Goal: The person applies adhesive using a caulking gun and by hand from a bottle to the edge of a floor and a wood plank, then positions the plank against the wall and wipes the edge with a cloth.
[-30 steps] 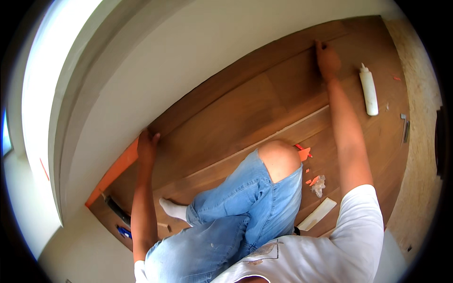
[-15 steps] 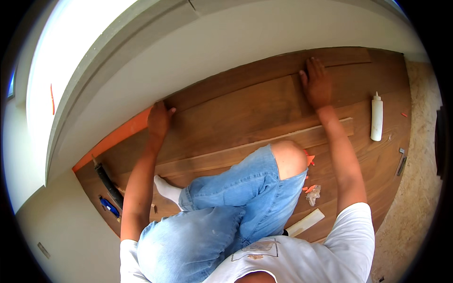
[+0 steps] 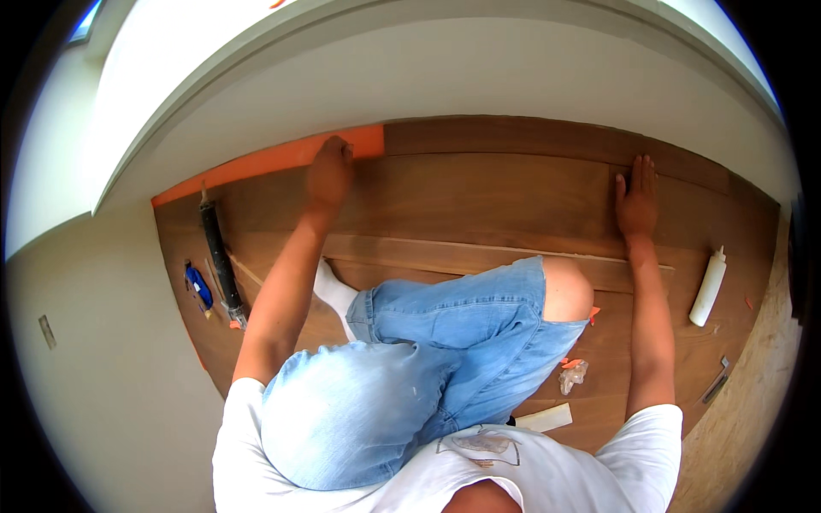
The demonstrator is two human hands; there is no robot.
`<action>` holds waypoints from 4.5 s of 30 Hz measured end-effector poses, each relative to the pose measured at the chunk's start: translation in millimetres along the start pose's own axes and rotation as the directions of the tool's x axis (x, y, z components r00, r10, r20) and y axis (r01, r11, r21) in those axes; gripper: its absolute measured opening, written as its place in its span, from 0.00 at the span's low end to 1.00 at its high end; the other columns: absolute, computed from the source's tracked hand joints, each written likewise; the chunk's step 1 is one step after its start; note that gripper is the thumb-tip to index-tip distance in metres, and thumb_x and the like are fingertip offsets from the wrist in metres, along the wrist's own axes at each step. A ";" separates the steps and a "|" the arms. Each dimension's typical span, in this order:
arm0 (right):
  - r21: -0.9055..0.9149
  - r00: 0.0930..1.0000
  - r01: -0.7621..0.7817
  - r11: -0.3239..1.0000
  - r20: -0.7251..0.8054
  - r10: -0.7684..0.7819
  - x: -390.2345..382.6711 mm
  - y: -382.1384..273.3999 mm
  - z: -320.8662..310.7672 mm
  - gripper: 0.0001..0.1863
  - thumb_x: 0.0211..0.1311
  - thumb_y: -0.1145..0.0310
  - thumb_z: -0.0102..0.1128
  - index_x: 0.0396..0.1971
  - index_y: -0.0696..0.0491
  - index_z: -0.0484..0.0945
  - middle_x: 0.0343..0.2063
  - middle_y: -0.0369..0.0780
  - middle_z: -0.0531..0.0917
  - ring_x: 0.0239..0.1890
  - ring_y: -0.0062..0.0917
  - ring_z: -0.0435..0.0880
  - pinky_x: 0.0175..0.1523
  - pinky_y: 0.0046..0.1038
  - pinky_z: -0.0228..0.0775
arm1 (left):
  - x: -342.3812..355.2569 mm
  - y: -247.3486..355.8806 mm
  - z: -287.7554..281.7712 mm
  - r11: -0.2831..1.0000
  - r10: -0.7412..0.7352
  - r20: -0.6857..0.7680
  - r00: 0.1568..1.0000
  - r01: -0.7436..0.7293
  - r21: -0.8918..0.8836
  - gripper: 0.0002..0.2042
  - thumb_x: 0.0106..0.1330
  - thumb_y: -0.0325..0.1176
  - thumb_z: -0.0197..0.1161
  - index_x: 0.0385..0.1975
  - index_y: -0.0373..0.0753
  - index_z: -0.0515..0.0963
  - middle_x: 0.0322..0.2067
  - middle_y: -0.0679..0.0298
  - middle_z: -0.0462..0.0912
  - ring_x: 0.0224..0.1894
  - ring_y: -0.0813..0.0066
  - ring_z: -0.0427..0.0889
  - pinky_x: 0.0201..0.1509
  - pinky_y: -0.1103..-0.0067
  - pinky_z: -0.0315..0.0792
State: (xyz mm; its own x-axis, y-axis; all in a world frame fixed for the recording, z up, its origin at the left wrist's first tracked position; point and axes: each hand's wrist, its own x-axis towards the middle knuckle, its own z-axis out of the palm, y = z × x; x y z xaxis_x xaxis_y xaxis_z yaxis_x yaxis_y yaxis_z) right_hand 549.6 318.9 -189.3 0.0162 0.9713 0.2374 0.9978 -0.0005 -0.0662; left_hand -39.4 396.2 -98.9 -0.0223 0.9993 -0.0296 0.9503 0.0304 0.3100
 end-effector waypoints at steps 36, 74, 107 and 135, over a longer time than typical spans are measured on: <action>0.673 0.951 -0.254 0.695 0.041 0.307 -126.1 -221.3 -191.8 0.16 0.76 0.72 0.54 0.57 0.62 0.80 0.51 0.46 0.87 0.52 0.28 0.87 0.56 0.29 0.79 | -77.4 54.5 73.2 0.956 0.265 0.221 0.939 -0.285 0.067 0.45 0.68 0.61 0.59 0.74 0.29 0.59 0.77 0.44 0.54 0.80 0.48 0.51 0.83 0.60 0.46; 0.659 0.932 -0.233 0.716 -0.060 0.359 -129.5 -221.2 -199.6 0.16 0.78 0.69 0.52 0.56 0.61 0.81 0.45 0.47 0.88 0.47 0.31 0.88 0.54 0.30 0.80 | -121.1 -131.7 19.6 0.895 0.152 -0.585 0.796 -0.363 -0.261 0.07 0.65 0.31 0.64 0.40 0.42 0.85 0.39 0.52 0.86 0.45 0.51 0.85 0.52 0.61 0.78; -0.026 -0.310 -0.947 -0.319 -0.176 0.934 -679.6 -295.6 -184.0 0.22 0.67 0.62 0.58 0.56 0.58 0.78 0.56 0.49 0.81 0.60 0.46 0.77 0.66 0.43 0.70 | 0.5 -81.3 -13.1 0.675 0.699 0.138 0.702 -0.584 -0.452 0.16 0.76 0.40 0.59 0.50 0.34 0.82 0.44 0.48 0.87 0.48 0.59 0.87 0.51 0.66 0.78; 0.283 0.680 -0.604 0.745 -0.305 0.667 -319.8 -112.4 -172.0 0.21 0.68 0.74 0.57 0.61 0.58 0.76 0.60 0.47 0.80 0.64 0.43 0.75 0.69 0.41 0.67 | 3.9 -1.1 -144.4 0.809 0.484 0.572 0.662 -0.588 -0.006 0.15 0.72 0.39 0.63 0.51 0.35 0.82 0.46 0.50 0.87 0.49 0.50 0.86 0.53 0.61 0.79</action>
State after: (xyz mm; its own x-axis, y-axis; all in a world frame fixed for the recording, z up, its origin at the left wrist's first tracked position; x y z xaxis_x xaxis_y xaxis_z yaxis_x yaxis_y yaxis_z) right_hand 443.3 -32.5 -91.0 0.6957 0.5876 0.4132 0.7158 -0.5195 -0.4666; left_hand -85.4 403.1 37.8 0.6233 0.6638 -0.4133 0.7803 -0.5624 0.2735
